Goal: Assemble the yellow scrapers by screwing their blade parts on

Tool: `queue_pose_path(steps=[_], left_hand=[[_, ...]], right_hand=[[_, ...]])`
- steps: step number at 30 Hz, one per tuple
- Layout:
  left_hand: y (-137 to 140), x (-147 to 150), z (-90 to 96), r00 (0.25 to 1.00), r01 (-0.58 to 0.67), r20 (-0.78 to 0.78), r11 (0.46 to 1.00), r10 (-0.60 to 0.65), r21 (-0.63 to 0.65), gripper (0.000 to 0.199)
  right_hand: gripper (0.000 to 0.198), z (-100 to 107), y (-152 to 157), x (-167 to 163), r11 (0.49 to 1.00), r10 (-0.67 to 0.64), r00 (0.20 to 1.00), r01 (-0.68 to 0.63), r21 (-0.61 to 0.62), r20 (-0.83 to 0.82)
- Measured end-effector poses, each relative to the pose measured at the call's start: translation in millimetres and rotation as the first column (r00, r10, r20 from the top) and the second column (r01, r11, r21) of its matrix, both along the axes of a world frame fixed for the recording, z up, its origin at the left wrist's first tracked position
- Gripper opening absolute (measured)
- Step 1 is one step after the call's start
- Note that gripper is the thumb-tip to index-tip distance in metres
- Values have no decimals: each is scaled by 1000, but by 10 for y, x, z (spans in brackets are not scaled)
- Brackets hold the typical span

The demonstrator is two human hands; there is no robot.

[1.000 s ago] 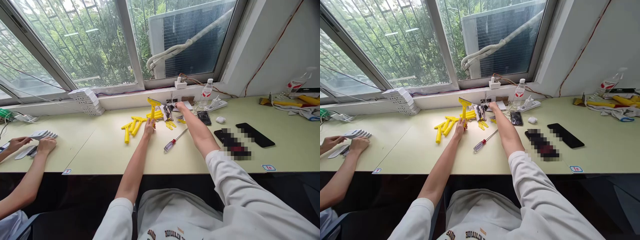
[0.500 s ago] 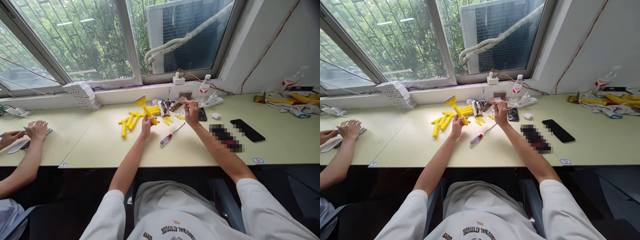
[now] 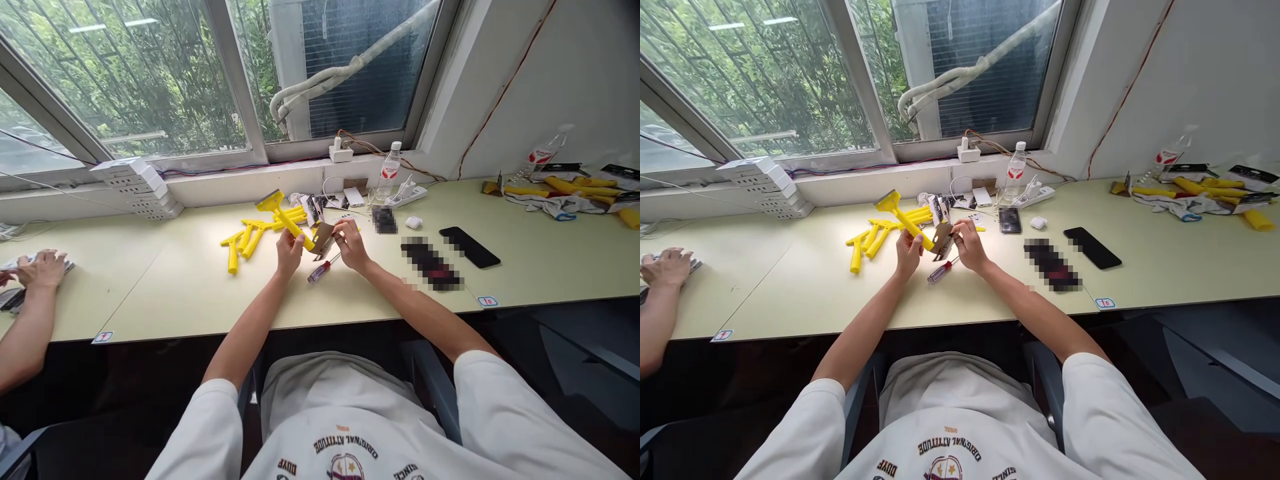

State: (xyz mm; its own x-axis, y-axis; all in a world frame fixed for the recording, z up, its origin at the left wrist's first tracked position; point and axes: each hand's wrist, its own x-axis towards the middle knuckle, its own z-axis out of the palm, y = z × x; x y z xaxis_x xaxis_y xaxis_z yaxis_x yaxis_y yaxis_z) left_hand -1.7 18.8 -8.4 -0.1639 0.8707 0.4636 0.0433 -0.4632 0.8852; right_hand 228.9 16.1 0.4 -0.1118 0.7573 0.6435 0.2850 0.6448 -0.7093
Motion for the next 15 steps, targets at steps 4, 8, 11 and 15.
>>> queue_pose_path(steps=[4,8,11,15], left_hand=[[-46,26,-60,996,15,-85,1000,-13,15,40],[-64,11,-60,975,43,-221,998,-34,37,35],[-65,6,-29,971,84,-226,996,-78,19,35],[-70,10,-7,977,138,-153,989,-145,-60,38]], right_hand=[[12,-53,-22,-149,971,134,987,-148,-186,-85],[20,-78,12,-188,927,180,969,-225,-299,-172],[25,-65,37,-172,900,128,964,-212,-381,-232],[27,-50,47,-136,883,153,934,-276,-380,-323]])
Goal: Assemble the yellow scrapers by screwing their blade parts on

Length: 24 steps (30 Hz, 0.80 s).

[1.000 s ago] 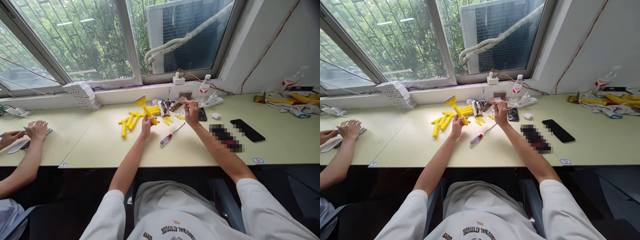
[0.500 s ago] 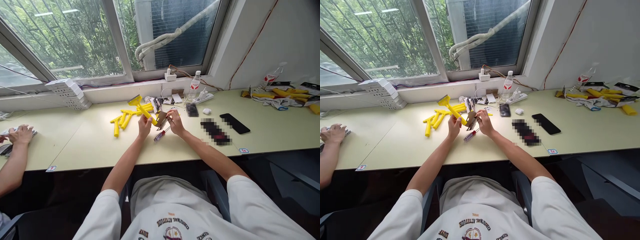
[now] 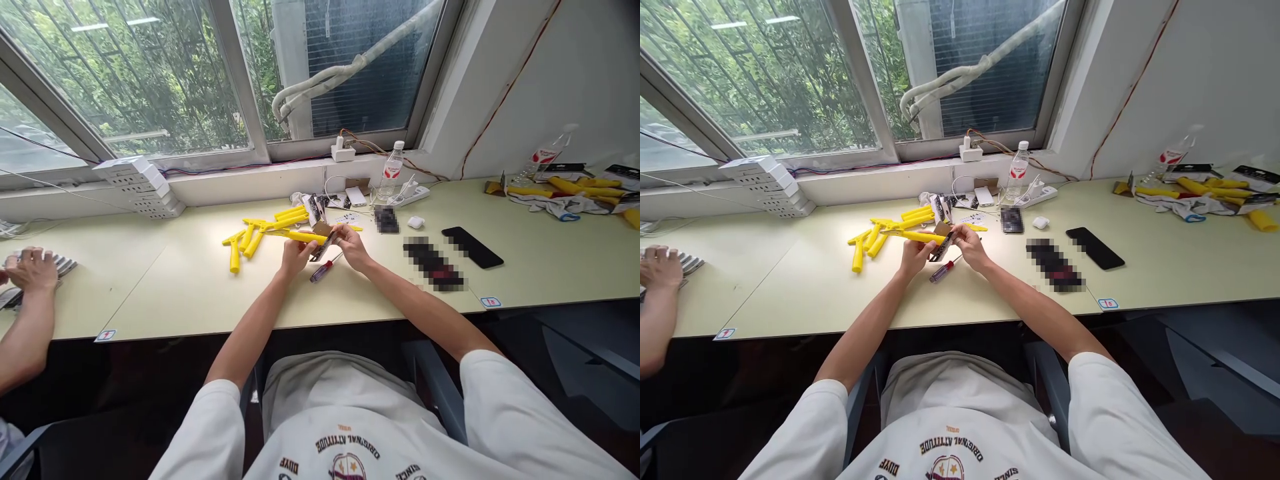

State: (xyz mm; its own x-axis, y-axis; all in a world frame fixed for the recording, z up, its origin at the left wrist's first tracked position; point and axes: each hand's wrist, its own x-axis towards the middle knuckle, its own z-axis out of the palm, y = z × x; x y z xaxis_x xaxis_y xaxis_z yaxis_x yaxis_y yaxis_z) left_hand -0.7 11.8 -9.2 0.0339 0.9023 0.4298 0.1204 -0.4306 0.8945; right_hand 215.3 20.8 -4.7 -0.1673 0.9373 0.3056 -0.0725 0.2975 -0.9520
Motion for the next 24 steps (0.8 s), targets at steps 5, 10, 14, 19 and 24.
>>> queue_pose_path(steps=[5,10,14,19,24], left_hand=[[15,-7,-25,1000,5,-18,1000,-5,1,39],[37,10,-58,1000,27,-11,999,-26,45,42],[26,47,-45,996,89,19,996,-90,28,46],[5,46,27,972,180,156,983,-174,-28,53],[9,-50,61,966,209,184,967,-181,-143,52]], right_hand=[[42,30,-31,20,998,60,998,-61,-34,-25],[76,1,-15,-1,996,65,992,-71,-47,-112],[70,-66,57,19,997,63,994,-67,-47,-87],[65,-66,95,84,999,45,999,-45,9,-4],[63,-43,68,73,999,46,998,-45,16,-51]])
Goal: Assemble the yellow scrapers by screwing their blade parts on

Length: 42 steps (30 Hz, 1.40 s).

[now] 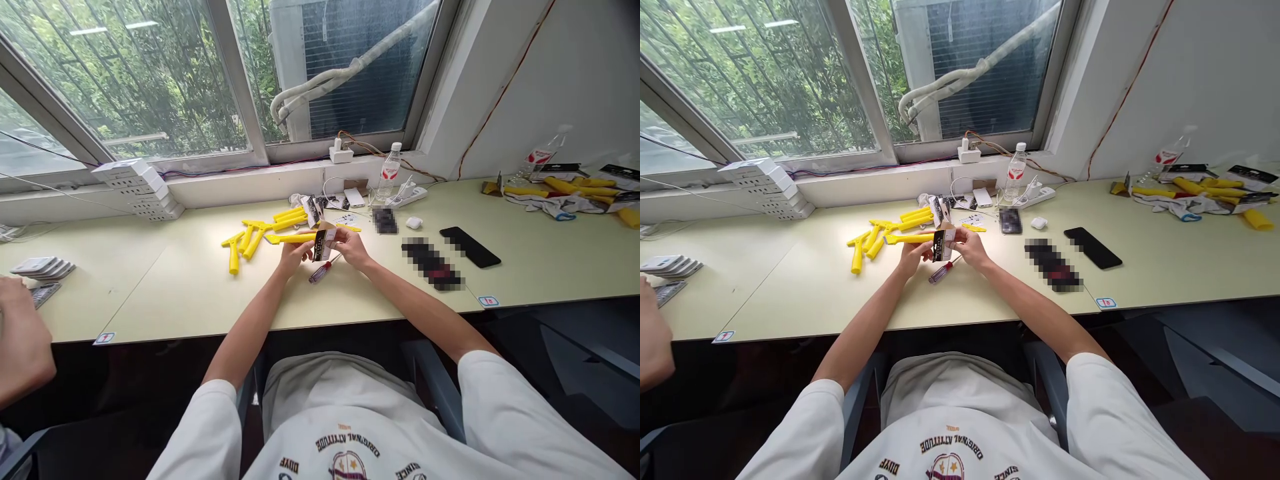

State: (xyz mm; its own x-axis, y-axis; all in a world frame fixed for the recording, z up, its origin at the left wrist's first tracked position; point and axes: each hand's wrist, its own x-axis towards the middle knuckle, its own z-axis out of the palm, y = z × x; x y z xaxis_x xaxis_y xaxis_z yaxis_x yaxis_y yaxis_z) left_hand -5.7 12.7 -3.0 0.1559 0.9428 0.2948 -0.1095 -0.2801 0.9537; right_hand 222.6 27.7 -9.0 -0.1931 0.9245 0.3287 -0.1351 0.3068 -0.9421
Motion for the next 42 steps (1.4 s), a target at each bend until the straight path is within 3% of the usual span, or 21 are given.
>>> queue_pose_path(steps=[6,13,26,35,42], left_hand=[[14,-34,22,999,-31,22,998,33,-61,42],[28,-1,40,996,-78,21,989,81,-124,54],[12,-33,39,997,6,81,984,9,-180,54],[-29,4,103,998,2,64,990,7,-138,48],[-12,63,40,996,-1,83,982,17,-189,60]], right_hand=[[62,19,-34,-25,998,-48,999,48,33,9],[60,59,-43,-8,995,-68,997,65,76,36],[58,33,-66,-22,998,-2,999,-1,69,45],[48,60,-162,-54,970,-119,986,92,223,113],[49,81,-231,-58,950,-170,976,126,285,133]])
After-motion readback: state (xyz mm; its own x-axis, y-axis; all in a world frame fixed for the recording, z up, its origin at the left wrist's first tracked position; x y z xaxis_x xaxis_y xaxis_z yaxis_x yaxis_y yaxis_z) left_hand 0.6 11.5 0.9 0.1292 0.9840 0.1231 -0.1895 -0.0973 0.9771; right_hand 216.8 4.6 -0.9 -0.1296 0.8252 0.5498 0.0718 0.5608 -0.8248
